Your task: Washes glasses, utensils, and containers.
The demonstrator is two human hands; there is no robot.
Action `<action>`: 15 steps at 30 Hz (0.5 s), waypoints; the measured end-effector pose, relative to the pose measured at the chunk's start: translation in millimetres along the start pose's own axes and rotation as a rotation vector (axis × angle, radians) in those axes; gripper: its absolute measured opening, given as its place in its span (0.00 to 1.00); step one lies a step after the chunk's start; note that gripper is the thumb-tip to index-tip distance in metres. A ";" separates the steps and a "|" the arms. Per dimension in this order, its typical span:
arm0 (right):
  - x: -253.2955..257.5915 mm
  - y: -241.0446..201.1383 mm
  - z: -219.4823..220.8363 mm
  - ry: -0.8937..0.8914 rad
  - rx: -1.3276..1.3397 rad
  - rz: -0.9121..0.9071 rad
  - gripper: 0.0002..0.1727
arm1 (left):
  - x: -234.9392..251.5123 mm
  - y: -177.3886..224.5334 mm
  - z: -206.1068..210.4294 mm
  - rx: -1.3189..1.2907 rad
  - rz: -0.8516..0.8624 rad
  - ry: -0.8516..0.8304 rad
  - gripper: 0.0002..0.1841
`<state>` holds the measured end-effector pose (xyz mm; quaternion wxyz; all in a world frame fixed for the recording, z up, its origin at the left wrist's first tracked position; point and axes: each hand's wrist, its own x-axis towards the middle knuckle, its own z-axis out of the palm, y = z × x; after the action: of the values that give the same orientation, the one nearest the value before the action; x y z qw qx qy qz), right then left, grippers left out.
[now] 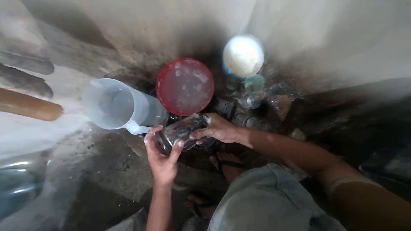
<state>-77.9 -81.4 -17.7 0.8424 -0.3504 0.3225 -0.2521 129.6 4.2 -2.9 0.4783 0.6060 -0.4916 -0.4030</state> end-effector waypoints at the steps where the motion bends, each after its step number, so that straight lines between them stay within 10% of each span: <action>1: -3.7 1.2 2.8 0.056 0.061 0.004 0.20 | -3.8 -1.8 0.7 0.023 0.025 0.020 0.41; 5: -7.6 0.5 5.5 0.248 0.197 -0.005 0.17 | -14.6 -6.9 4.0 0.266 0.227 0.005 0.37; 10: -7.8 -9.3 5.3 0.346 0.001 0.184 0.42 | -29.3 -6.9 13.6 0.776 0.612 -0.195 0.15; 15: -12.0 -10.5 3.5 0.203 -0.504 -0.240 0.19 | -34.0 -2.9 36.5 0.350 0.260 0.043 0.27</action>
<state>-85.5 -78.7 -3.5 0.6566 -0.5570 0.4138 -0.2957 88.8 31.0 -13.1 0.4240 0.6197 -0.6179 -0.2333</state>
